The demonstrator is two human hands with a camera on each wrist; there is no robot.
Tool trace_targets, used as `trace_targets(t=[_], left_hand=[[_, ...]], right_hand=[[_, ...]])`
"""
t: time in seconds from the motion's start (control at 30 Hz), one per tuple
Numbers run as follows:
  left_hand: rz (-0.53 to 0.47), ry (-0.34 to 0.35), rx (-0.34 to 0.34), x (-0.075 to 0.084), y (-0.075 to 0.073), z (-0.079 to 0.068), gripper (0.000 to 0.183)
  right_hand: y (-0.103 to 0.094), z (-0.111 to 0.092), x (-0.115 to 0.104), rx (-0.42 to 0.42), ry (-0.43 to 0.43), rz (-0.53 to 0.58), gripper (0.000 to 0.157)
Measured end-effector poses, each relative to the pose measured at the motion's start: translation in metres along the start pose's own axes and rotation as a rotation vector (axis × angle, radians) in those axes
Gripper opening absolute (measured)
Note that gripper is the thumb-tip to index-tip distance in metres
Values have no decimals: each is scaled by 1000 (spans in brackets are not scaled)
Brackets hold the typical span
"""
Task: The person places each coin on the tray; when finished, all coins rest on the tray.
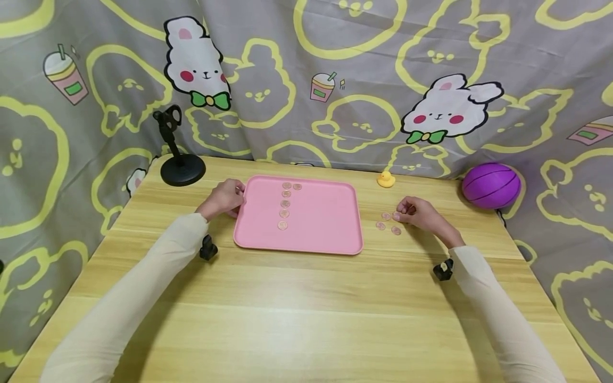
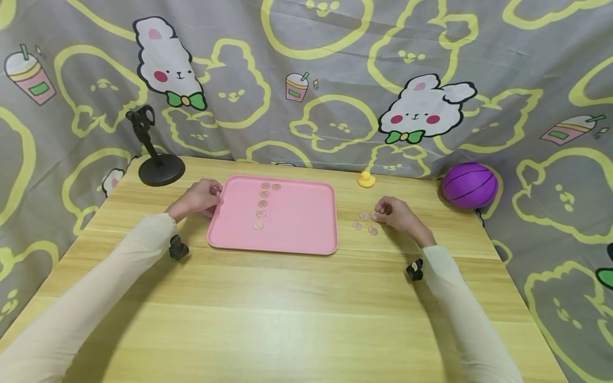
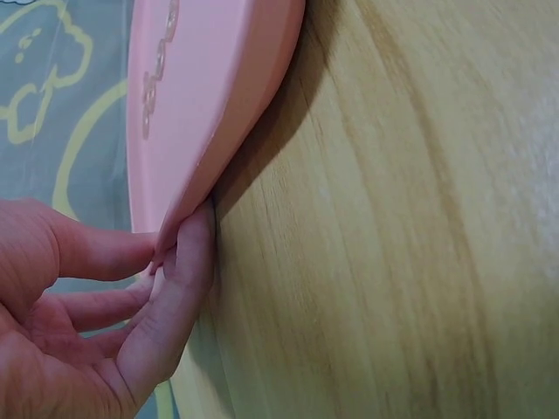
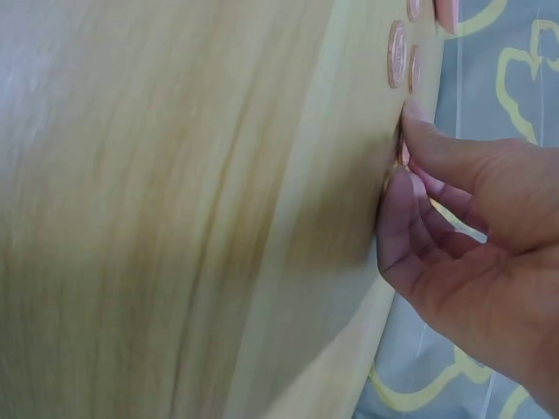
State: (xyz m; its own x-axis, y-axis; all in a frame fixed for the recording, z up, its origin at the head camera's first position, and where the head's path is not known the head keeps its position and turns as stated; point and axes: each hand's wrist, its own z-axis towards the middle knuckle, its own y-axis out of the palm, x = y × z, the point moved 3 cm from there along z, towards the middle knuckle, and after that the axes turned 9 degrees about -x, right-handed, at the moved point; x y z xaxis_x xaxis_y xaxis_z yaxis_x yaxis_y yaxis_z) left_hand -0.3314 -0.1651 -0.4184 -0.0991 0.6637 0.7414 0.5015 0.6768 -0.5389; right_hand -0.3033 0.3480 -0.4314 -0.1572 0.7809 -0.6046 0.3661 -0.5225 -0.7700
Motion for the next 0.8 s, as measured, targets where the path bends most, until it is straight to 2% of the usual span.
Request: trace_targets(t=[0.27,0.43,0.6,0.7,0.8], left_hand=[[-16,-11,5,-2,-1,-3,36],[-25,-13,10,-3,-1,-4,40],[-95,-1,11,-6,-5,-5,41],[-177,15,-5,-7,-7,-6,43],[-245,26,-22,-7,-9,-5,43]], right_hand=[[-6,7,-16,31,30,-23,6],[-8,13,-36,84,-11,-27,10],[2,24,-61,94,-54,91,11],[10,31,-75,57,-68,206,10],[15,39,-88,26,-47,306,17]])
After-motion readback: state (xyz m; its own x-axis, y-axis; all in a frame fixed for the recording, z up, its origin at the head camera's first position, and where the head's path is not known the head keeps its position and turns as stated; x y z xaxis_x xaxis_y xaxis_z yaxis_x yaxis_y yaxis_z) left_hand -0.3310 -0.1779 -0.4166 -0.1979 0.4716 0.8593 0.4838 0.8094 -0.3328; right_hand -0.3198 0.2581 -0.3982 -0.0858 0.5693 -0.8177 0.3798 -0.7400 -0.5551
